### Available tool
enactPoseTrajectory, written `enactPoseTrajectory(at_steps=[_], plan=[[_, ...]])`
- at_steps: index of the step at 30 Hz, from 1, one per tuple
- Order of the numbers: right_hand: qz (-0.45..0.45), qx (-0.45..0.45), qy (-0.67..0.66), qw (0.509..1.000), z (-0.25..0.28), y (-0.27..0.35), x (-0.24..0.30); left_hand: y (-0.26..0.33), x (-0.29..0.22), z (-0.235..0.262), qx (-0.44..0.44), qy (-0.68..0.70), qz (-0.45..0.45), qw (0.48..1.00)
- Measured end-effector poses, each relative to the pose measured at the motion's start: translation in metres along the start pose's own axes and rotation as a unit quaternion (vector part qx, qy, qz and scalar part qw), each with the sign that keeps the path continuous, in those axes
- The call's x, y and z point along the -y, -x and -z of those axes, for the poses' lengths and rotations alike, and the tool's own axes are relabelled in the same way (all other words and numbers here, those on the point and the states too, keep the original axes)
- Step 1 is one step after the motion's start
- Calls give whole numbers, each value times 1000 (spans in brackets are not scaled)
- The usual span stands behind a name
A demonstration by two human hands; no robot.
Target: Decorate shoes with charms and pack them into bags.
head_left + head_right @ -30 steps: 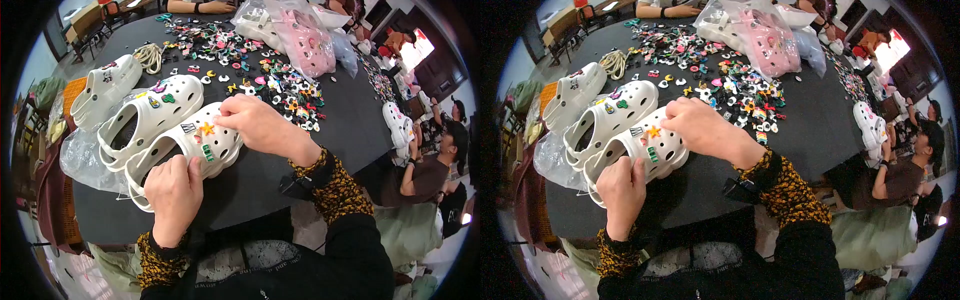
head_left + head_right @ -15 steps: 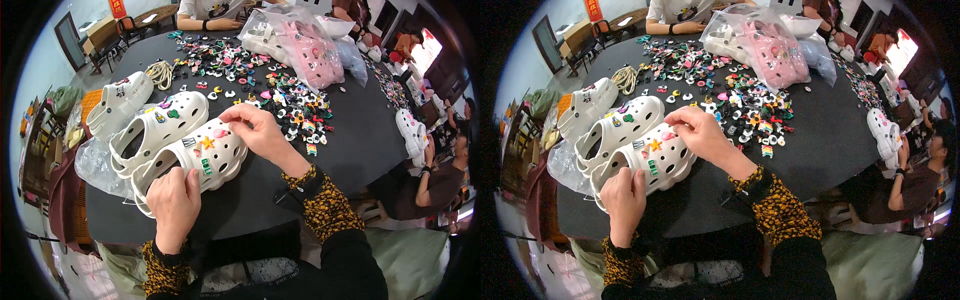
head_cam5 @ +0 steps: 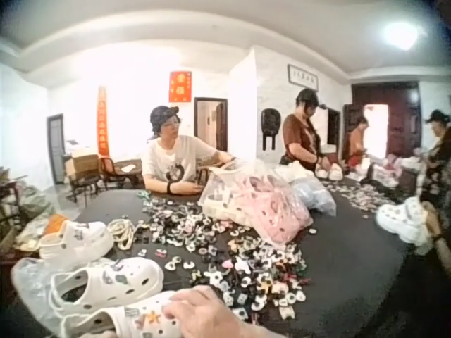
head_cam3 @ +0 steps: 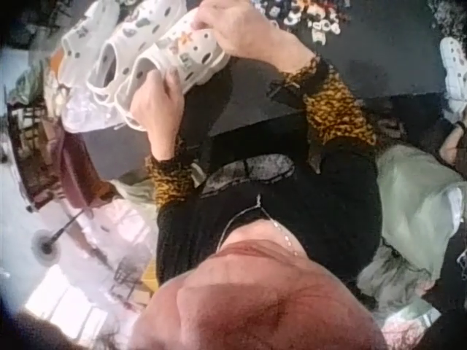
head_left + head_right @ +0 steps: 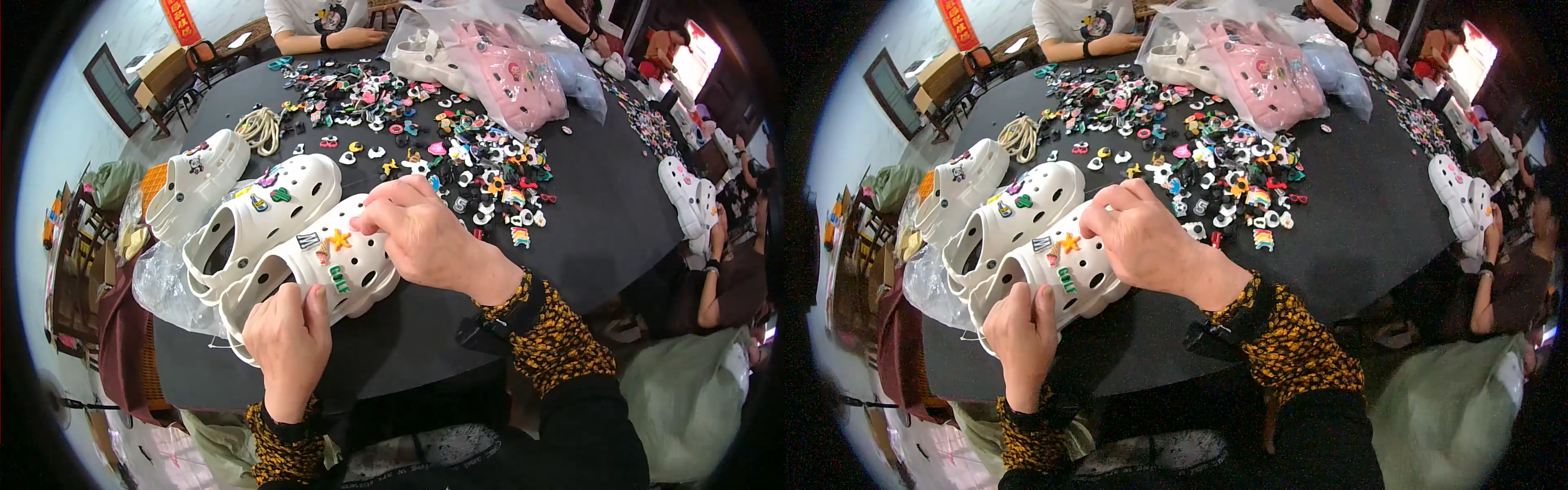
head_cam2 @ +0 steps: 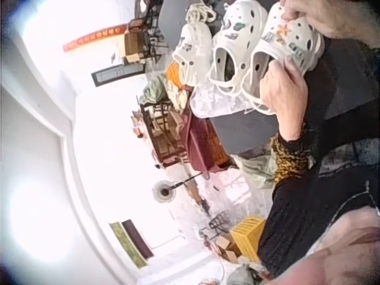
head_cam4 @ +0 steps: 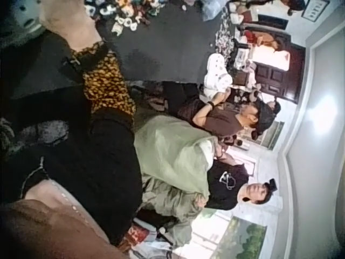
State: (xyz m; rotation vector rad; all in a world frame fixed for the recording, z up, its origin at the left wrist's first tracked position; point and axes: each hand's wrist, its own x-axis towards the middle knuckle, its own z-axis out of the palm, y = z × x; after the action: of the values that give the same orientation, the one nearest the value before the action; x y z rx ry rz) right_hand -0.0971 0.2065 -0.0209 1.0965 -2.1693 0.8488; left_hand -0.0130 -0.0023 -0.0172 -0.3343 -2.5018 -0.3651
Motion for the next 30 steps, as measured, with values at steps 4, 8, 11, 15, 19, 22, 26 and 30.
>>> enactPoseTrajectory(at_steps=[4,8,11,15,19,22,26,30], plan=[[6,13,14,1000,0,0,0,-1,0,0,-8,12,4,1000],[0,25,22,999,-5,3,0,-3,1,-3,-15,34,-7,999],[-1,40,47,998,-9,2,4,-4,4,-1,-17,48,-15,999],[9,30,67,997,-15,2,5,-5,5,-4,-16,66,-14,998],[3,26,54,998,-23,5,2,-5,5,-4,-10,73,-9,997],[-6,24,44,999,-16,2,6,-5,3,-1,-4,65,-5,998],[-14,-4,47,999,-8,-1,-1,-3,2,3,1,31,7,999],[-201,-27,-287,936,-11,-2,-5,1,3,5,7,22,14,1000]])
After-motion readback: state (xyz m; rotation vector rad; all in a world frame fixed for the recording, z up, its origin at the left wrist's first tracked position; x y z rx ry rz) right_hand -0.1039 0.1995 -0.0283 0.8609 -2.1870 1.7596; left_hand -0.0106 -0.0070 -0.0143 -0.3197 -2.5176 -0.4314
